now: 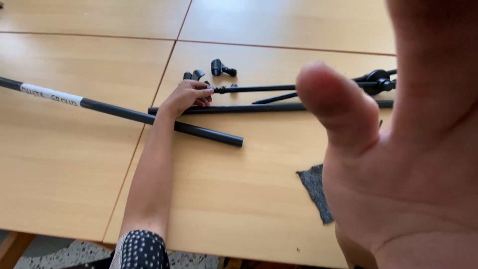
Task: The person assembles a tripod by connecting various black plastic and metal components on a wooden table. They attach joints and rods together, tightening the connections by hand to form the tripod's structure.
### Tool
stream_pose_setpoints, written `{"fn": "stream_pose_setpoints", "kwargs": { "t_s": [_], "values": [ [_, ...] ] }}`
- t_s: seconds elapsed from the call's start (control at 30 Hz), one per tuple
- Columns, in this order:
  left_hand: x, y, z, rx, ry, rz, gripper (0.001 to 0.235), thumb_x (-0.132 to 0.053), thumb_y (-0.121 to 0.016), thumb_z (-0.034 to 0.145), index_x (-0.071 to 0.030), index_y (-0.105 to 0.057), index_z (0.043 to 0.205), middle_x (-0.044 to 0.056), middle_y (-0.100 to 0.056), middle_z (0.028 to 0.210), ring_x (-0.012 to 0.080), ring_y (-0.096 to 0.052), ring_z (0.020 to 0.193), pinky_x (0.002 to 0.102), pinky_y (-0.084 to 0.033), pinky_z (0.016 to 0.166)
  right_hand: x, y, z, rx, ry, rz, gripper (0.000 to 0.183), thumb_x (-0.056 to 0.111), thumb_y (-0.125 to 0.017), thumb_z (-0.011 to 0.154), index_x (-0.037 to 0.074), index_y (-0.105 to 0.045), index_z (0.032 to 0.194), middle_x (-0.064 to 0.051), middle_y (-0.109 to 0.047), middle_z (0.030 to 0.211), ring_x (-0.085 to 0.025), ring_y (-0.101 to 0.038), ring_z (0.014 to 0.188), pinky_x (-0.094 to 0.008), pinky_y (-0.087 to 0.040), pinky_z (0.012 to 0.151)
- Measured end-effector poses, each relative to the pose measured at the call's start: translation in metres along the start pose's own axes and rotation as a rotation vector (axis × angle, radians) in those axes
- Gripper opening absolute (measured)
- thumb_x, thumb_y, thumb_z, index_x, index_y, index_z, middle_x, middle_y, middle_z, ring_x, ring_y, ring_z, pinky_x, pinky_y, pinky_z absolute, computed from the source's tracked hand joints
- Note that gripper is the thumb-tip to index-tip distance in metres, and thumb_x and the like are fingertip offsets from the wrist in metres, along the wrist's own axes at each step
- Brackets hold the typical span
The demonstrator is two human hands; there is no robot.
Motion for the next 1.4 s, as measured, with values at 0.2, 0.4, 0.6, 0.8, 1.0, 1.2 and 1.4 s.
{"fn": "stream_pose_setpoints", "kwargs": {
  "t_s": [0.2,0.4,0.6,0.8,1.0,1.2,1.4],
  "values": [
    [-0.005,-0.001,-0.005,0.006,-0.014,0.008,0.026,-0.008,-0.074,0.093,0.007,-0.07,0.114,0.018,-0.074,0.082,0.0227,-0.077,0.067,0.026,-0.065,0.062,0.001,0.02,-0.025,0.022,-0.057,-0.011,0.027,-0.007,-0.069,0.106,0.009,-0.058,0.126,-0.007,-0.054,0.125,-0.02,-0.05,0.118,-0.033,-0.052,0.104],
    [-0.004,-0.001,-0.002,-0.024,0.016,-0.01,0.031,-0.007,-0.075,0.091,0.01,-0.069,0.117,0.02,-0.074,0.082,0.0233,-0.075,0.066,0.025,-0.064,0.06,-0.011,0.003,-0.006,-0.048,0.014,0.007,0.026,-0.006,-0.069,0.105,0.009,-0.059,0.124,-0.006,-0.054,0.123,-0.019,-0.051,0.115,-0.033,-0.052,0.102],
    [0.011,0.005,0.009,-0.044,0.036,-0.036,0.037,-0.006,-0.079,0.088,0.012,-0.068,0.119,0.022,-0.074,0.081,0.0227,-0.075,0.065,0.025,-0.064,0.058,-0.014,-0.018,0.017,-0.098,0.076,0.062,0.025,-0.006,-0.068,0.105,0.009,-0.059,0.123,-0.006,-0.055,0.121,-0.019,-0.052,0.113,-0.032,-0.052,0.1],
    [0.003,0.003,0.004,-0.001,0.049,0.01,0.033,-0.006,-0.074,0.093,0.011,-0.069,0.121,0.021,-0.075,0.085,0.0241,-0.076,0.067,0.027,-0.064,0.063,-0.022,-0.023,0.017,-0.114,0.091,0.066,0.024,-0.005,-0.068,0.104,0.009,-0.059,0.121,-0.006,-0.055,0.119,-0.019,-0.053,0.111,-0.032,-0.053,0.097],
    [-0.001,0.001,0.001,-0.008,0.038,0.031,0.033,-0.008,-0.075,0.093,0.009,-0.07,0.121,0.019,-0.075,0.084,0.0231,-0.076,0.067,0.027,-0.064,0.063,-0.04,-0.02,-0.002,-0.051,0.067,0.047,0.023,-0.005,-0.068,0.104,0.009,-0.059,0.12,-0.005,-0.056,0.117,-0.018,-0.054,0.109,-0.032,-0.053,0.095],
    [-0.007,-0.002,-0.005,-0.024,0.037,0.053,0.029,-0.007,-0.075,0.092,0.007,-0.072,0.117,0.02,-0.074,0.083,0.0218,-0.075,0.065,0.026,-0.063,0.063,-0.049,-0.027,-0.005,-0.042,0.048,0.057,0.022,-0.004,-0.068,0.103,0.009,-0.06,0.118,-0.005,-0.056,0.115,-0.018,-0.054,0.106,-0.031,-0.053,0.093],
    [-0.003,-0.001,-0.002,-0.034,0.02,0.022,0.028,-0.009,-0.078,0.088,0.007,-0.072,0.11,0.019,-0.073,0.077,0.0171,-0.074,0.061,0.021,-0.062,0.058,-0.047,-0.01,-0.022,0.032,-0.007,0.063,0.021,-0.004,-0.068,0.103,0.01,-0.06,0.117,-0.005,-0.056,0.113,-0.018,-0.055,0.104,-0.031,-0.053,0.091]
  ]
}}
Point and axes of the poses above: each hand's wrist, its own z-axis towards the middle knuckle, its own y-axis out of the back of the hand, x = y × z, the point moved 3 cm from there along z, towards the middle knuckle
